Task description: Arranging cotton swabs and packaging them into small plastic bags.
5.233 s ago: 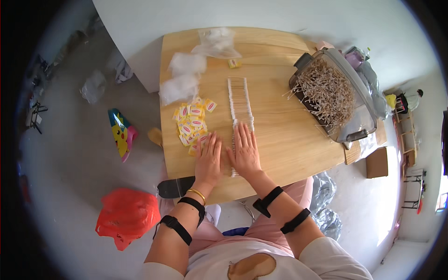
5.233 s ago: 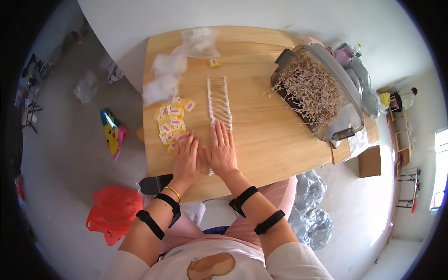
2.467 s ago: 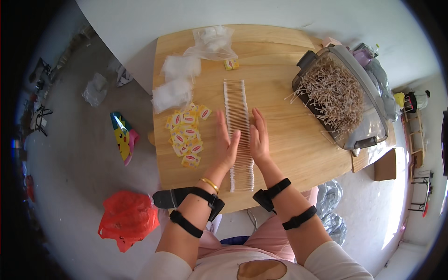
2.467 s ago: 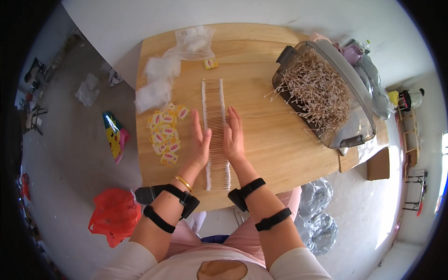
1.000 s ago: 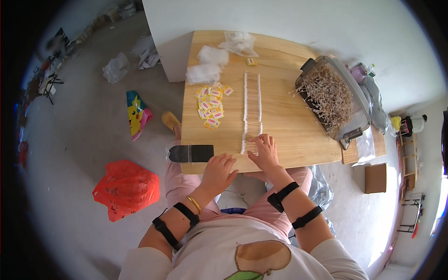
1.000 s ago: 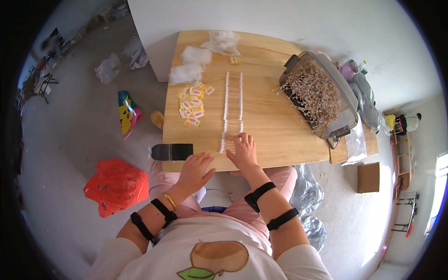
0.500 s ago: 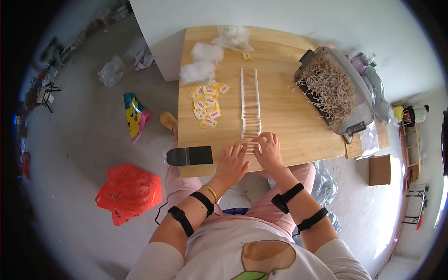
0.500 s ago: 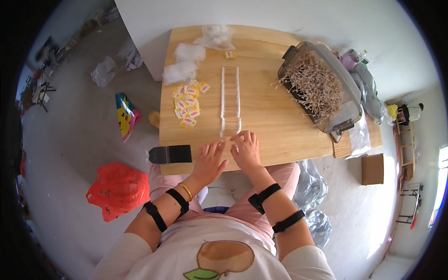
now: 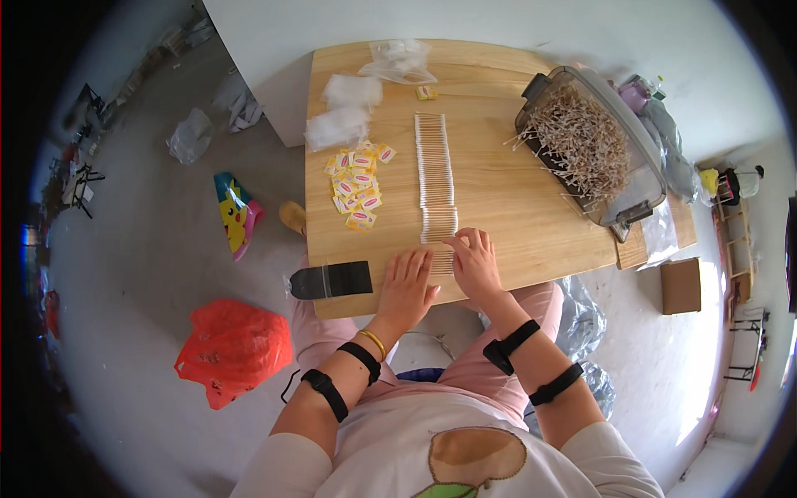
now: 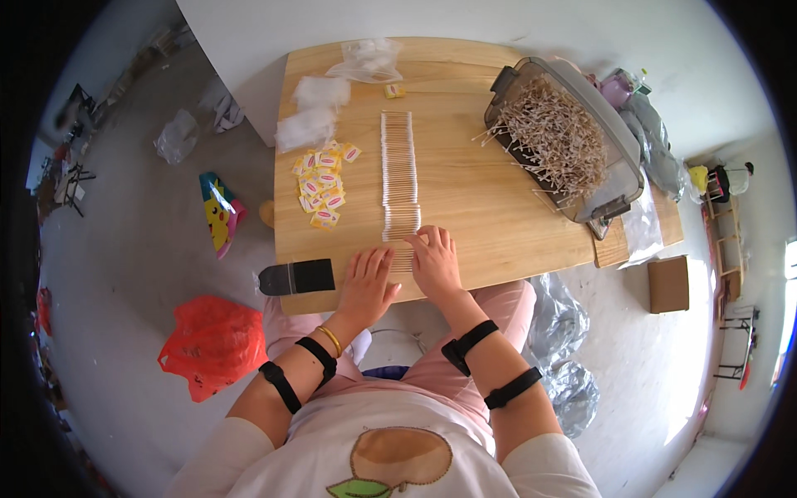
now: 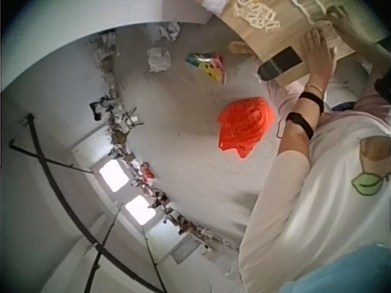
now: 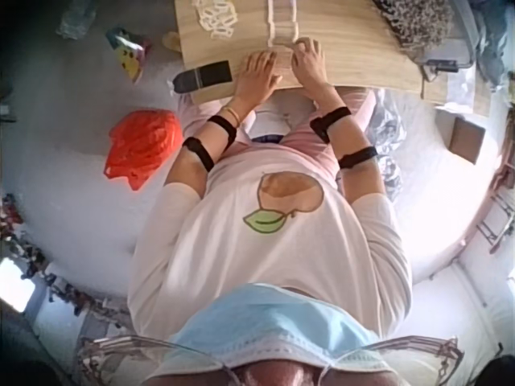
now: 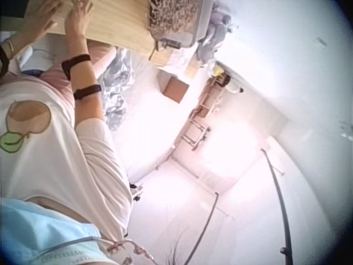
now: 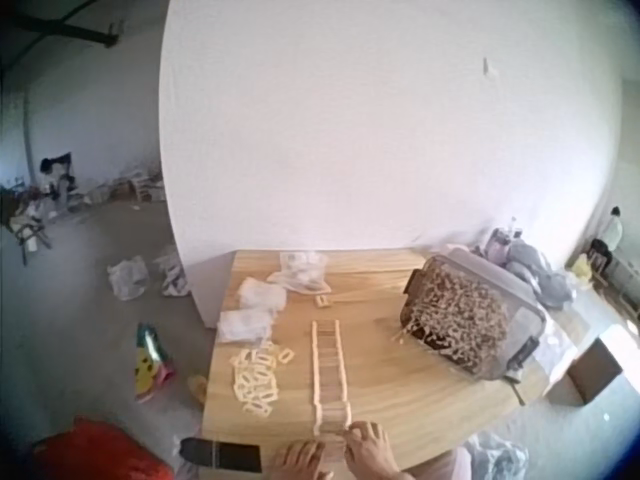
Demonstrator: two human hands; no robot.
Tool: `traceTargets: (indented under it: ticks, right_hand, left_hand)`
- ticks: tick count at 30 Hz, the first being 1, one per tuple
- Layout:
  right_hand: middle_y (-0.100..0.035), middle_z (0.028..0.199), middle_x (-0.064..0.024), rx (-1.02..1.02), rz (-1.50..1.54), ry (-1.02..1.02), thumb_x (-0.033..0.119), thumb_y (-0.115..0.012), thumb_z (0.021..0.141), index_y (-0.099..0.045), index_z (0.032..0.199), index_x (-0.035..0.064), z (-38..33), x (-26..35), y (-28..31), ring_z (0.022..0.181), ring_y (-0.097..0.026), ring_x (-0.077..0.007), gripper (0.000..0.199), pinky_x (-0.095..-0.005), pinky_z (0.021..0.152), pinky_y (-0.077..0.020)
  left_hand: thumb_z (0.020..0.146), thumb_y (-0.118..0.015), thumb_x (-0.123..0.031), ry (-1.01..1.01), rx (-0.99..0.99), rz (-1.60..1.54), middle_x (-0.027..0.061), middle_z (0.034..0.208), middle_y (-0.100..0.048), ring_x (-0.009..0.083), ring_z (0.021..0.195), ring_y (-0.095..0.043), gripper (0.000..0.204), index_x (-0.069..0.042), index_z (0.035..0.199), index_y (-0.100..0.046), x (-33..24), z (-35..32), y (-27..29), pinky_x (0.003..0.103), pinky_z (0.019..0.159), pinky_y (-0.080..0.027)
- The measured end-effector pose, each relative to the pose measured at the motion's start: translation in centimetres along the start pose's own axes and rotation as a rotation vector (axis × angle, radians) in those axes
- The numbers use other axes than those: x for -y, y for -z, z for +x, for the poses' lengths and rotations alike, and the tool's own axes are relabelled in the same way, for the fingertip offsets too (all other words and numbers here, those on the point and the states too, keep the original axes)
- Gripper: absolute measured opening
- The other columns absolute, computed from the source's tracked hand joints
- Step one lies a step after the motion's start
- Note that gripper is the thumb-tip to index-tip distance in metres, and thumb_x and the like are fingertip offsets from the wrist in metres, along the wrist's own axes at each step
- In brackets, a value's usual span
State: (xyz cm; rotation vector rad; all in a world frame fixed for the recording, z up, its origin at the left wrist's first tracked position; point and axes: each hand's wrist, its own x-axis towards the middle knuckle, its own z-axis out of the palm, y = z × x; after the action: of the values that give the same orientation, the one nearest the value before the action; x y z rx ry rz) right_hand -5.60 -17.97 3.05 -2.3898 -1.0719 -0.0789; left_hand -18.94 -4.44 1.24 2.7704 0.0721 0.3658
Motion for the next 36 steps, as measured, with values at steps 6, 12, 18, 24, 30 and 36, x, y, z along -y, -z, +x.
traceTargets:
  ticks: [6,12,18,24,30,36]
  right_hand:
    - [-0.056,0.116,-0.0084,0.030,0.004,-0.003,0.003,-0.062,0.086,-0.069,0.112,0.0147,0.6,0.1,-0.2,0.116,-0.052,-0.0312,0.030,-0.0450,0.099,-0.0438]
    - [-0.056,0.116,-0.0095,0.060,0.015,-0.008,0.003,-0.062,0.085,-0.068,0.112,0.0150,0.2,0.8,0.1,0.114,-0.053,-0.0316,0.030,-0.0456,0.098,-0.0446]
    - [-0.056,0.115,-0.0100,0.030,0.024,-0.020,0.003,-0.062,0.085,-0.068,0.116,0.0145,0.0,0.4,-0.2,0.113,-0.053,-0.0322,0.033,-0.0454,0.097,-0.0450]
    - [-0.059,0.119,-0.0107,0.050,0.067,-0.074,0.004,-0.064,0.085,-0.067,0.119,0.0115,0.5,-0.7,-0.1,0.115,-0.054,-0.0336,0.035,-0.0456,0.102,-0.0449]
    - [-0.040,0.155,-0.0217,0.210,-0.042,0.090,0.036,-0.070,0.088,-0.039,0.151,-0.0019,-2.5,-0.1,1.4,0.146,-0.035,-0.0383,0.080,-0.0476,0.122,-0.0276]
    - [-0.023,0.164,-0.0275,0.210,-0.088,0.070,0.050,-0.068,0.089,-0.023,0.158,-0.0031,-3.8,0.0,-0.2,0.155,-0.017,-0.0395,0.098,-0.0487,0.127,-0.0154]
  left_hand:
    - [0.090,-0.067,-0.033,-0.001,-0.007,-0.007,0.0177,0.154,-0.039,0.0356,0.143,-0.036,0.076,0.000,0.152,-0.038,0.1,-0.1,-0.4,0.054,0.121,-0.025]
    - [0.093,-0.064,-0.036,0.005,0.047,0.020,0.0164,0.162,-0.032,0.0334,0.151,-0.028,0.078,0.000,0.155,-0.034,0.5,-0.1,-0.4,0.055,0.124,-0.019]
    - [0.094,-0.062,-0.037,0.000,0.050,0.021,0.0164,0.161,-0.034,0.0341,0.150,-0.029,0.077,0.000,0.155,-0.033,0.4,-0.1,-0.4,0.056,0.123,-0.017]
    - [0.094,-0.062,-0.037,-0.018,0.064,0.013,0.0141,0.158,-0.038,0.0324,0.149,-0.031,0.076,-0.001,0.155,-0.035,0.6,-0.1,-0.2,0.056,0.123,-0.018]
    - [0.095,-0.062,-0.038,-0.064,0.120,0.007,0.0118,0.158,-0.038,0.0290,0.150,-0.031,0.074,-0.003,0.155,-0.036,1.8,-0.5,0.6,0.054,0.124,-0.018]
    - [0.097,-0.060,-0.039,-0.080,0.150,-0.017,0.0132,0.160,-0.035,0.0293,0.152,-0.027,0.075,-0.001,0.156,-0.033,2.0,-0.4,1.0,0.054,0.125,-0.014]
